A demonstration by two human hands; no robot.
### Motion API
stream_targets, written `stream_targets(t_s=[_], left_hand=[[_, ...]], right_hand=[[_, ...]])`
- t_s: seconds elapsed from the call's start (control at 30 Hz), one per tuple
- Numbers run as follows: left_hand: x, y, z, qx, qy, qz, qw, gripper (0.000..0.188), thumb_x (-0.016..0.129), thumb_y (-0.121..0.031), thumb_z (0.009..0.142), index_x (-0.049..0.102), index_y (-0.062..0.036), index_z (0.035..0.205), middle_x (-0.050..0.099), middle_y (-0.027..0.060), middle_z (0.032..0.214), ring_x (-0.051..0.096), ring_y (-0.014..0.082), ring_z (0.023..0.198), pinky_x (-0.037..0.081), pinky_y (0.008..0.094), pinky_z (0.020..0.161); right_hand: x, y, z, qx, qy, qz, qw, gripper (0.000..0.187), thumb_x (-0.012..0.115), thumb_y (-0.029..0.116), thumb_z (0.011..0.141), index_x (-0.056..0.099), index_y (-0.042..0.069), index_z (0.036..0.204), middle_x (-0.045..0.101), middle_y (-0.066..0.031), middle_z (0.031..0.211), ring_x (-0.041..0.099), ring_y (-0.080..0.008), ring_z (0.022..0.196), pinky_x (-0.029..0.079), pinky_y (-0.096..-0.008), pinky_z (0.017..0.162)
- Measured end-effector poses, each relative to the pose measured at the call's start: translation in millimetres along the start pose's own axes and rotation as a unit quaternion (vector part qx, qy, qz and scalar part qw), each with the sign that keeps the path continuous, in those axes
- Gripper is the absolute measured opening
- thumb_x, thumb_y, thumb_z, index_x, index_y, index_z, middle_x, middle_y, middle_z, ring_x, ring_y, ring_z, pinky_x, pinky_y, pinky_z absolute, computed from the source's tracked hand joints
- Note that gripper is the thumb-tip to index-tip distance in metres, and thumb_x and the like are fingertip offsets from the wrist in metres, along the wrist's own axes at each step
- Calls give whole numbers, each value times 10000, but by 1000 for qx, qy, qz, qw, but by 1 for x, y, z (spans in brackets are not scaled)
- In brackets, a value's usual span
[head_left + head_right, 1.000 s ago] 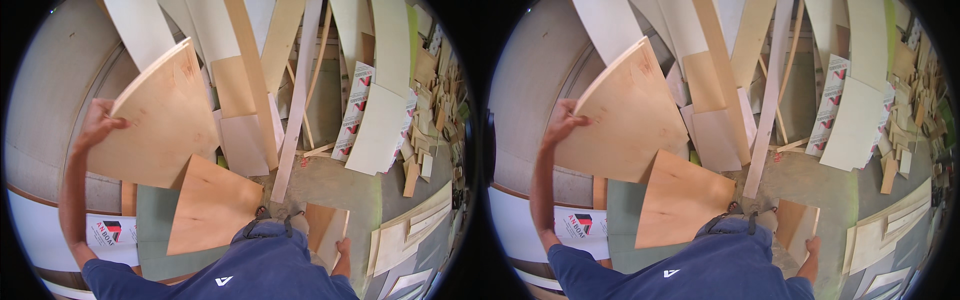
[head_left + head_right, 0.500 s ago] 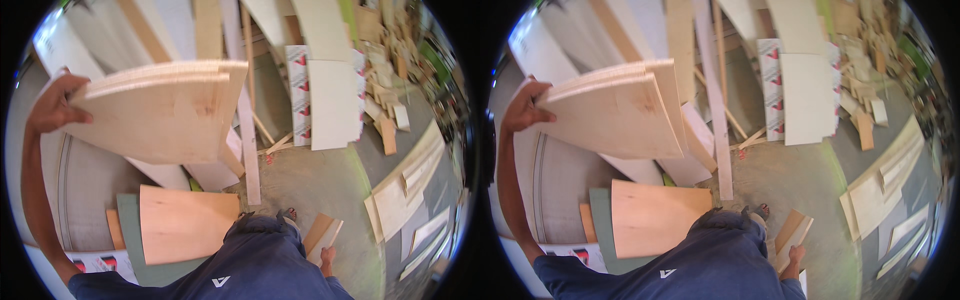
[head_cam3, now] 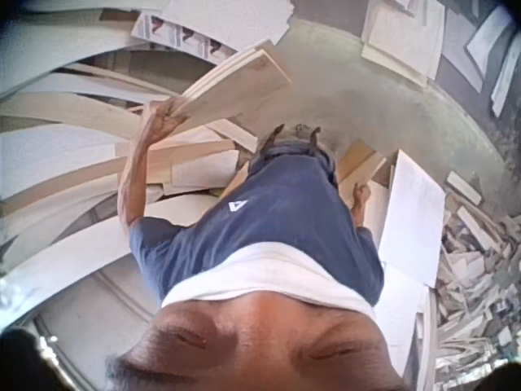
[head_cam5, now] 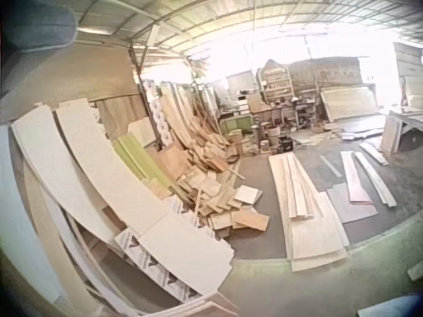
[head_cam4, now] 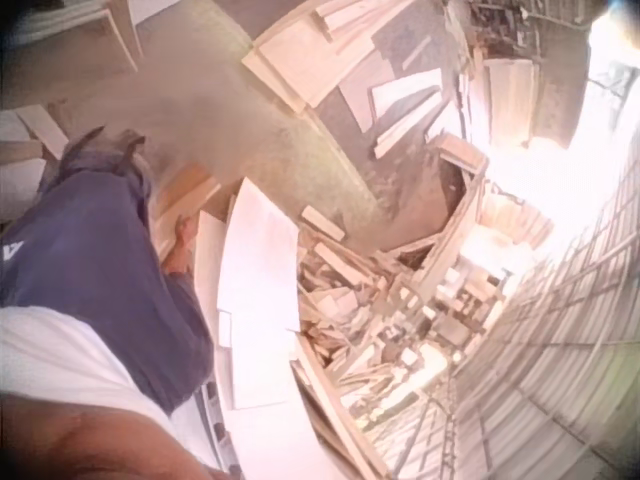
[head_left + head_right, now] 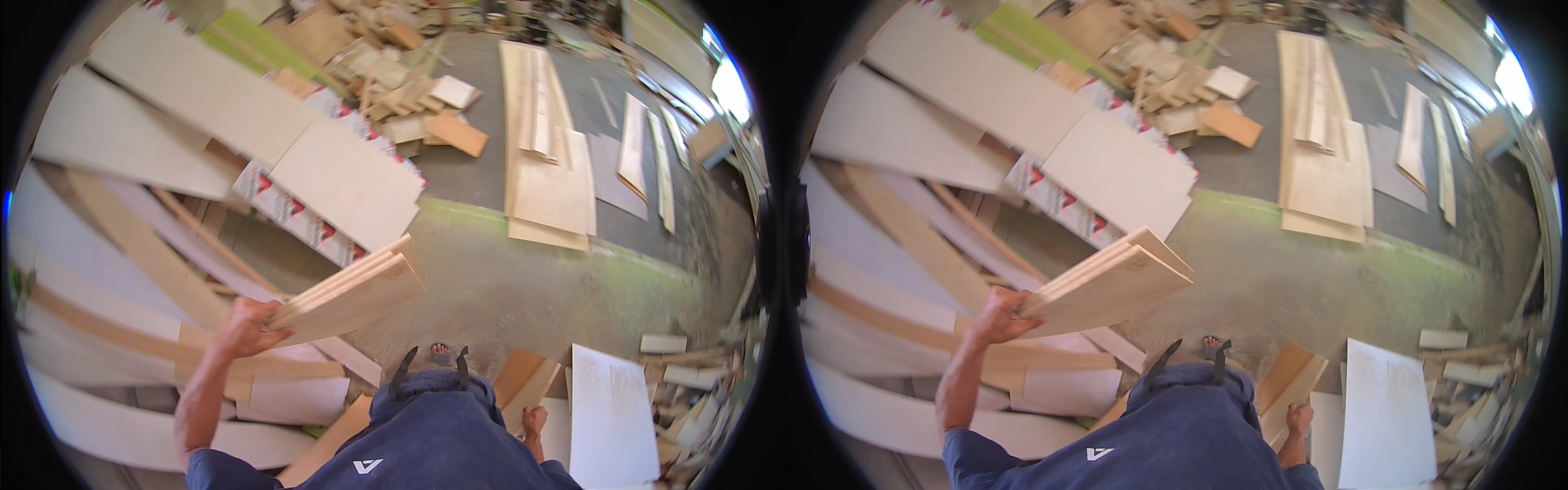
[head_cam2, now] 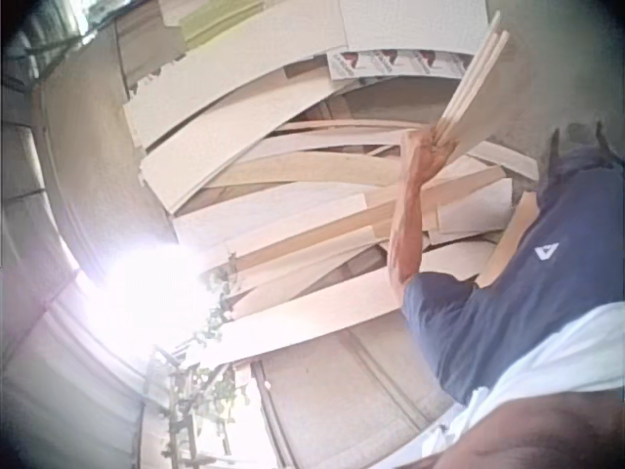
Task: The person measures a large board on a workbench using a tape measure and hammer. They then walk through the workshop to collect several smaller wooden pieces from piles on the floor and against the wall. The person returns to the workbench and places the collected pieces on the board to check their fit and alignment.
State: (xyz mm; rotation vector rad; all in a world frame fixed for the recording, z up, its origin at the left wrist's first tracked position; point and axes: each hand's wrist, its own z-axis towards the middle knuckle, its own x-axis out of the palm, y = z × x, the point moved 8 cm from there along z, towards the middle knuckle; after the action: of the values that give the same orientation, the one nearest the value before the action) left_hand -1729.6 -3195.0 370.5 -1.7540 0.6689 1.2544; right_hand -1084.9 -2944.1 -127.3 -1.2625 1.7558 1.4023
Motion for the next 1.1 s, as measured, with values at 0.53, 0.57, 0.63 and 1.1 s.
stream_targets(t_s=[0.53, 0.57, 0.63, 1.1], left_hand=[[192, -212, 417, 220, 124, 56, 966, 371, 849, -328, 664, 686, -5, 742, 642, 218, 649, 652, 407, 629, 510, 474, 612], [199, -224, 437, 226, 127, 58, 964, 378, 853, -331, 655, 685, -3, 738, 640, 220, 648, 652, 407, 630, 509, 474, 613], [217, -246, 479, 225, 135, 80, 962, 386, 856, -335, 645, 683, -1, 729, 640, 219, 647, 654, 406, 635, 509, 475, 619], [338, -571, 729, 367, 166, 59, 913, 341, 829, -289, 655, 653, -6, 725, 623, 216, 659, 602, 445, 686, 455, 541, 641]], right_hand=[[-21, -24, -79, 376, 2, 43, 925, 367, 736, 257, 793, 710, -84, 925, 689, -312, 930, 673, -471, 933, 533, -521, 860], [-27, -17, -69, 390, 9, 65, 919, 378, 738, 251, 792, 703, -86, 961, 685, -318, 973, 669, -467, 966, 529, -519, 878], [-32, -12, -53, 407, 8, 90, 909, 394, 726, 252, 802, 698, -71, 1024, 681, -315, 1030, 657, -457, 1029, 521, -512, 911], [-101, -38, 155, 513, -7, 128, 849, 448, 757, 340, 777, 713, -59, 976, 690, -304, 1001, 657, -466, 1000, 519, -514, 881]])
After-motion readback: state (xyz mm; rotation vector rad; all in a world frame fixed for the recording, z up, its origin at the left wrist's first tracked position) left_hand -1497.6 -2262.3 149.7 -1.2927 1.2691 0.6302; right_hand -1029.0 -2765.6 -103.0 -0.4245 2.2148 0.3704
